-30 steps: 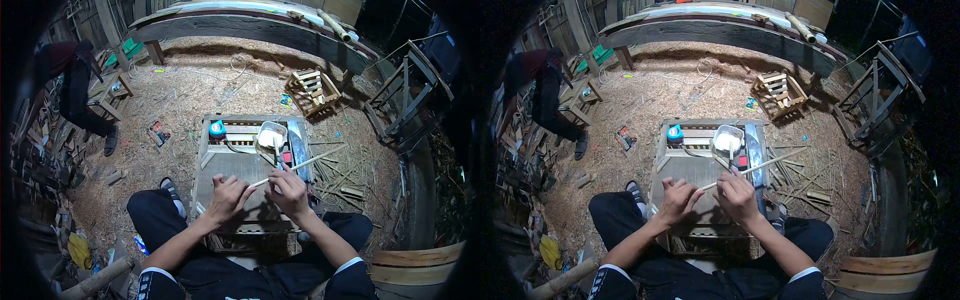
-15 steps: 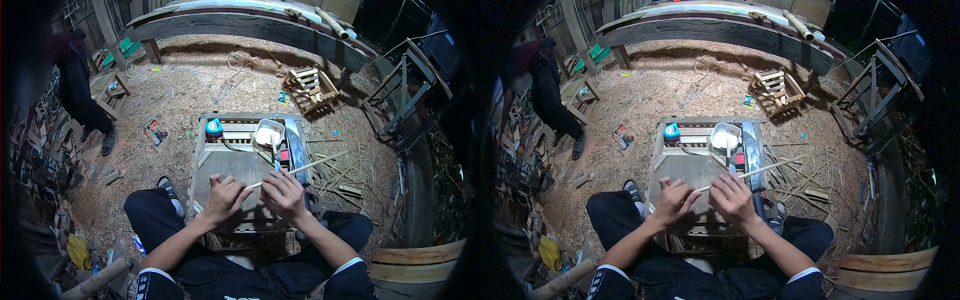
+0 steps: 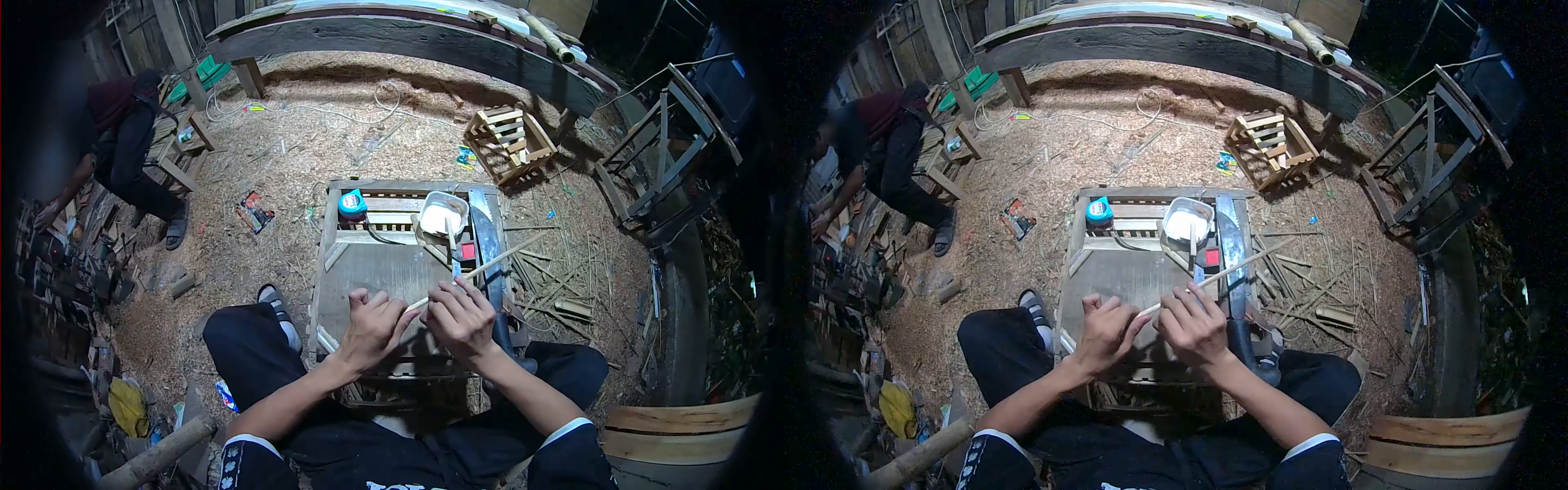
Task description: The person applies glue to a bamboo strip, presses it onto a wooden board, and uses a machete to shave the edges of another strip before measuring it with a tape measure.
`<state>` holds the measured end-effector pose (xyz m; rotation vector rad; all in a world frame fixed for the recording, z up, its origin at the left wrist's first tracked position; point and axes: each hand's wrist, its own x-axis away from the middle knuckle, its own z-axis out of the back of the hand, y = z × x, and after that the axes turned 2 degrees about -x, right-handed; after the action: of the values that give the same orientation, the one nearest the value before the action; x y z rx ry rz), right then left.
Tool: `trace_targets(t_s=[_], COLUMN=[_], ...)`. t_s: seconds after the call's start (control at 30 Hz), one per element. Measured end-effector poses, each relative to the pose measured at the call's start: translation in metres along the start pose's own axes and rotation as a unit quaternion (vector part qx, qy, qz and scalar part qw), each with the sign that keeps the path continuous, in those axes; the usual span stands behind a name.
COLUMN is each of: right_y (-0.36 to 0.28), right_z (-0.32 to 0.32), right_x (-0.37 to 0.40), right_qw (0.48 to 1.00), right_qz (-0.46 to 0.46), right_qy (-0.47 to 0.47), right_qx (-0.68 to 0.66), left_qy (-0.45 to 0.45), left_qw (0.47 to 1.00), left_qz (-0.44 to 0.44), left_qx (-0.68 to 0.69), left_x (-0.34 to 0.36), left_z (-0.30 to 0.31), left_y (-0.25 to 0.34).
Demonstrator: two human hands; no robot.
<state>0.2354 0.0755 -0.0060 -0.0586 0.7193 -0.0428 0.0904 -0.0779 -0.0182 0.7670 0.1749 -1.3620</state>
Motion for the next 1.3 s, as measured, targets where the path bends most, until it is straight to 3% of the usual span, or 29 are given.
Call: trace_targets(t_s=[0.5,0.57,0.73,0.93,1.07,1.3], right_y=[0.005,0.012,0.009,0.01,0.0,-0.024], right_z=[0.01,0.015,0.017,0.022,0.017,0.002], right_x=[0.0,0.006,-0.001,0.006,0.001,-0.027], right_qw=[0.999,0.995,0.998,0.993,0.993,0.988], right_qz=[0.012,-0.079,-0.025,-0.035,-0.02,-0.092], right_qy=[0.012,-0.013,0.016,-0.08,-0.087,-0.09], right_qx=[-0.03,-0.055,-0.048,-0.08,-0.075,-0.086], left_qy=[0.004,0.0,-0.003,-0.028,-0.008,0.075], left_qw=[1.0,1.0,1.0,0.998,1.0,0.994], left_qz=[-0.008,-0.005,-0.01,-0.044,0.007,0.077], left_qx=[0.008,0.009,0.004,-0.027,0.008,-0.031], left_x=[0.002,0.003,0.002,-0.004,-0.007,-0.013], left_z=[-0.003,0.0,0.002,0.017,0.025,0.036], left_y=[-0.002,-0.003,-0.01,-0.02,-0.037,-0.044])
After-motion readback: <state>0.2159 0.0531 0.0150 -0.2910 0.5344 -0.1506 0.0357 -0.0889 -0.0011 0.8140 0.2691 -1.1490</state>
